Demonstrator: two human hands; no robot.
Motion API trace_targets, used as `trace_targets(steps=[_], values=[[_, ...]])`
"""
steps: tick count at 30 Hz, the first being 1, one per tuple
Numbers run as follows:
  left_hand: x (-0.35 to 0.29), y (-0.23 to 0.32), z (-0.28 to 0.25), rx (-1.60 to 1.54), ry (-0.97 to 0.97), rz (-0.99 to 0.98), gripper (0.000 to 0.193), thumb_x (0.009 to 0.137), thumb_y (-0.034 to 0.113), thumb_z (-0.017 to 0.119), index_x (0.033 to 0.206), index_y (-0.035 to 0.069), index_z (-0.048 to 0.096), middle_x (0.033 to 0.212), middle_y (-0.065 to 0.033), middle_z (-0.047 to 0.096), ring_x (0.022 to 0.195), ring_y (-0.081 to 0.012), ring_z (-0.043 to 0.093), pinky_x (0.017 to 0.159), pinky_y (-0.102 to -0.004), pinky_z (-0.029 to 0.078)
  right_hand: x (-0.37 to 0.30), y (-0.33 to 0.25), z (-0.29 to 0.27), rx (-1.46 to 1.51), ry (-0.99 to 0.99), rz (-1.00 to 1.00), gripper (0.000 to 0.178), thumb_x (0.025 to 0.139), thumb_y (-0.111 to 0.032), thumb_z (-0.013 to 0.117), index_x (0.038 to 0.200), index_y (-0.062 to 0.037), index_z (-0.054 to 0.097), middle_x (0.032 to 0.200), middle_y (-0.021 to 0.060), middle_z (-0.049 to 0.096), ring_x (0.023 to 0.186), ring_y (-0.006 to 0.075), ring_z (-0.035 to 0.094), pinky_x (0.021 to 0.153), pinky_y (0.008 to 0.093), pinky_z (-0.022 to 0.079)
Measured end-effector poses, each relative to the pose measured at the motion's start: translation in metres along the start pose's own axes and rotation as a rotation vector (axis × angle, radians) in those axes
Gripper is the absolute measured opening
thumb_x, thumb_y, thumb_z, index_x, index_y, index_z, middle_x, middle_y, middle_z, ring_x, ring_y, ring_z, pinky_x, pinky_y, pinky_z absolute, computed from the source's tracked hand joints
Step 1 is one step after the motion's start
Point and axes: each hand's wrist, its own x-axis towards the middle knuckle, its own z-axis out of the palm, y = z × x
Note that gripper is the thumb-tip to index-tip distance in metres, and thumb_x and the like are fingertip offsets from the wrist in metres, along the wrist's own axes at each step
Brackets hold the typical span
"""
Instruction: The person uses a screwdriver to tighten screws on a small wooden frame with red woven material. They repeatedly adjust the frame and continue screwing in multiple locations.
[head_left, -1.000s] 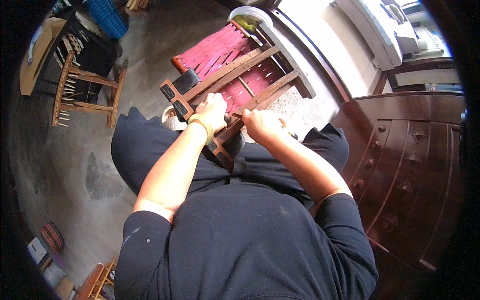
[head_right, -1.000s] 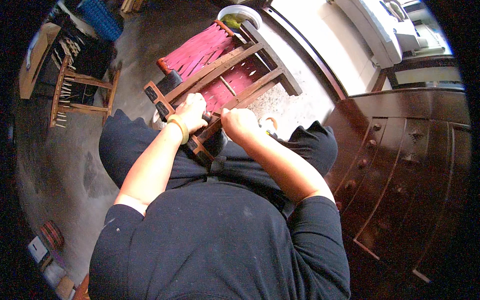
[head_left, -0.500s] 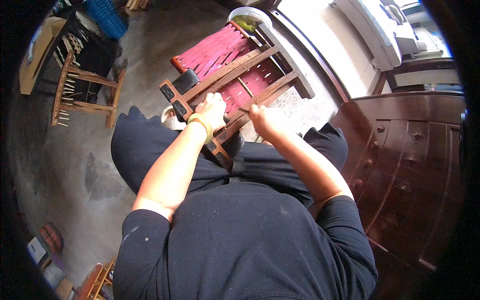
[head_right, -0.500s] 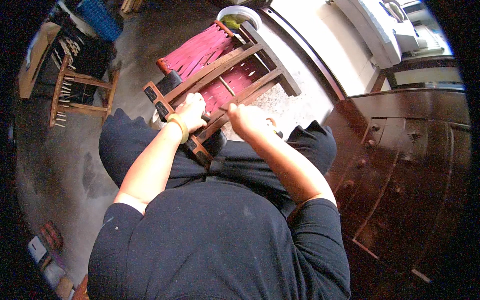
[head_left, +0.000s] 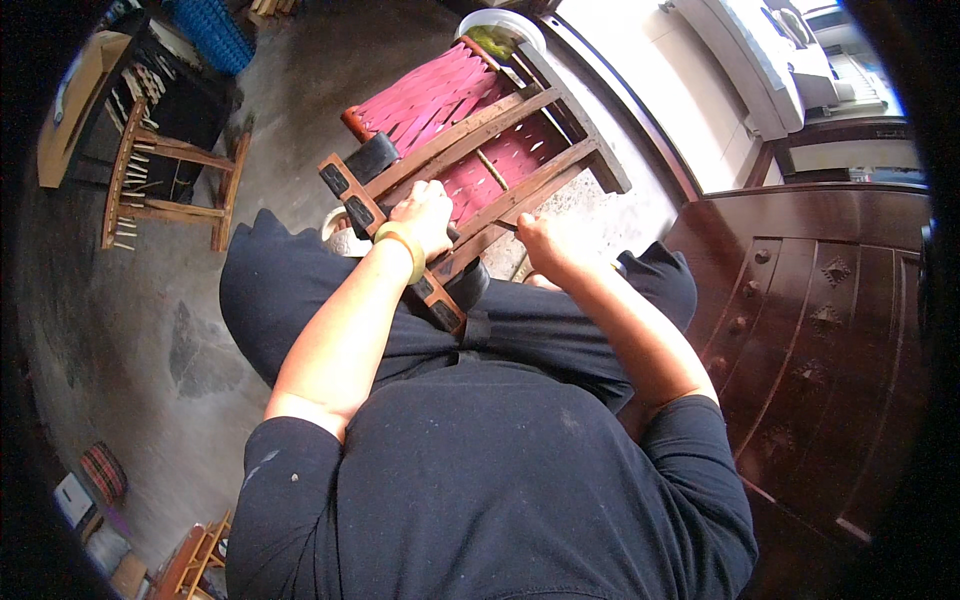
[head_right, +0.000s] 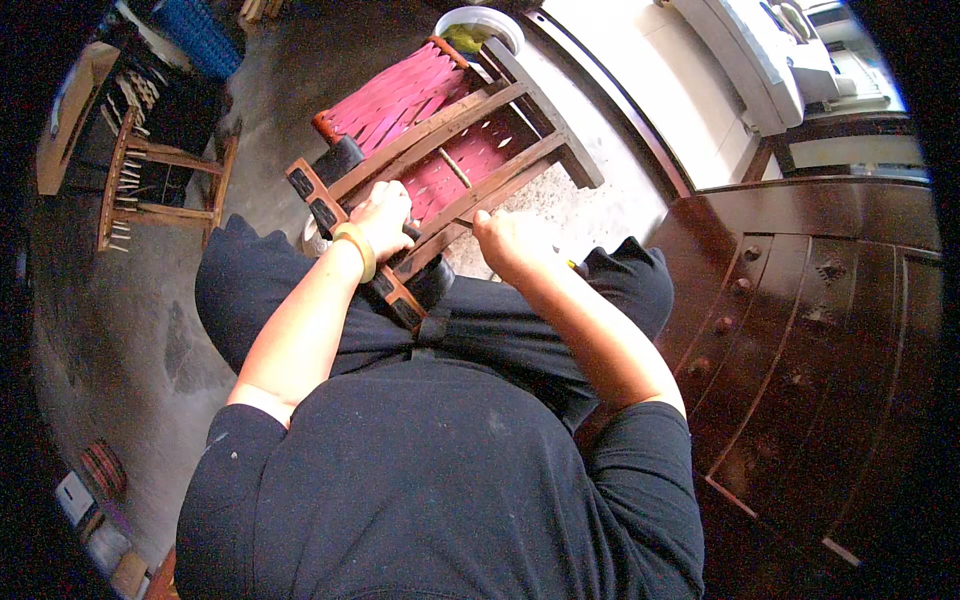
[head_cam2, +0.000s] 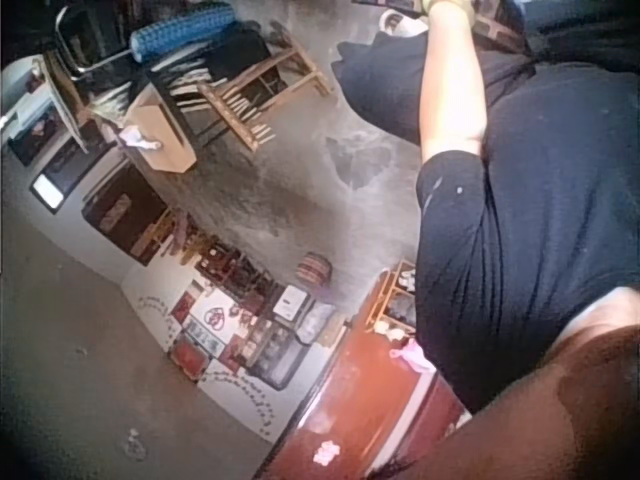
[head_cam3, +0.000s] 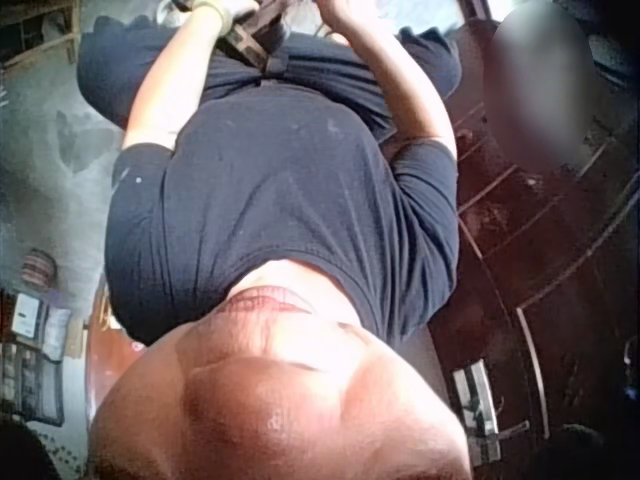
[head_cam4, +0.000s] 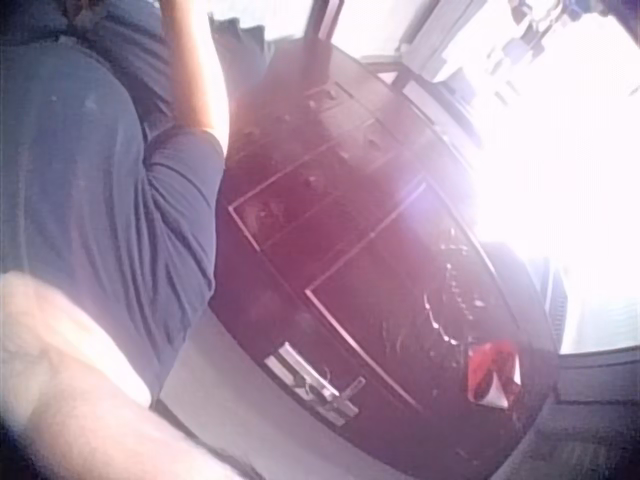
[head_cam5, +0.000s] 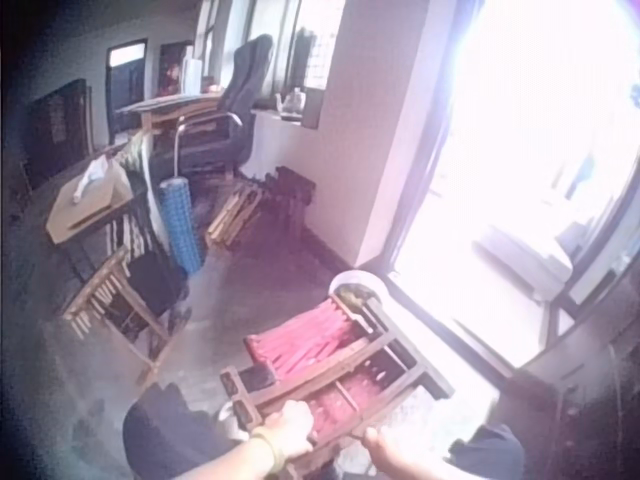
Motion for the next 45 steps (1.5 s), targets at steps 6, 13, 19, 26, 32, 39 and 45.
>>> trace_targets(steps=[6,13,19,26,32,39,45], values=[[-0.003,-0.006,-0.007,-0.001,-0.026,0.067,0.034,0.063,0.019,0.080,0.088,0.006,0.060,0.109,-0.0099,0.052,0.112,-0.0291,0.048,0.092,-0.0398,0.047,-0.009,-0.008,0.003,0.058,0.002,0.035,0.020,0.090,-0.020,0.051,0.091,-0.0040,0.064,0.078,0.0177,0.069,0.072,0.0336,0.070,0.063,0.0465,0.054],[-0.018,-0.005,-0.020,0.050,0.005,0.166,0.020,0.067,0.018,0.074,0.083,0.010,0.064,0.097,-0.0084,0.060,0.103,-0.0285,0.056,0.086,-0.0395,0.048,-0.016,-0.006,0.012,0.097,-0.057,0.072,0.024,0.092,-0.023,0.053,0.087,-0.0028,0.065,0.078,0.0176,0.069,0.072,0.0326,0.070,0.064,0.0474,0.053],[-0.031,-0.004,-0.040,-0.015,-0.142,0.137,0.015,0.069,0.017,0.070,0.081,0.009,0.065,0.083,-0.0117,0.068,0.085,-0.0299,0.066,0.073,-0.0419,0.050,-0.018,-0.016,0.009,0.081,-0.055,0.055,0.027,0.092,-0.027,0.053,0.085,-0.0038,0.064,0.074,0.0174,0.069,0.068,0.0319,0.070,0.057,0.0480,0.051],[-0.033,-0.008,-0.040,-0.049,-0.194,0.126,0.014,0.069,0.016,0.067,0.081,0.010,0.065,0.083,-0.0108,0.068,0.085,-0.0299,0.065,0.072,-0.0417,0.050,-0.013,-0.020,0.006,0.108,-0.086,0.037,0.030,0.093,-0.031,0.052,0.086,-0.0046,0.063,0.073,0.0169,0.068,0.069,0.0320,0.070,0.057,0.0490,0.050],[-0.033,-0.007,-0.039,-0.088,-0.163,0.126,0.013,0.070,0.016,0.066,0.081,0.010,0.064,0.083,-0.0107,0.067,0.085,-0.0299,0.064,0.073,-0.0419,0.050,-0.008,-0.010,0.024,0.310,-0.082,0.022,0.036,0.095,-0.037,0.047,0.089,-0.0050,0.063,0.078,0.0169,0.069,0.071,0.0279,0.070,0.062,0.0471,0.050],[-0.034,-0.007,-0.039,-0.099,-0.154,0.123,0.011,0.071,0.017,0.066,0.079,0.010,0.063,0.083,-0.0108,0.066,0.086,-0.0298,0.064,0.074,-0.0415,0.049,-0.008,-0.012,0.014,0.991,-0.322,0.192,0.030,0.095,-0.031,0.049,0.086,-0.0027,0.057,0.068,0.0056,0.060,0.056,0.0150,0.060,0.051,0.0336,0.047],[-0.032,-0.009,-0.037,-0.088,-0.154,0.137,0.011,0.071,0.018,0.066,0.079,0.010,0.063,0.082,-0.0111,0.066,0.084,-0.0306,0.064,0.073,-0.0420,0.049,-0.009,-0.012,0.013,1.005,-0.351,0.212,0.023,0.096,-0.027,0.054,0.094,-0.0041,0.059,0.073,0.0033,0.063,0.057,0.0110,0.063,0.049,0.0262,0.050]])
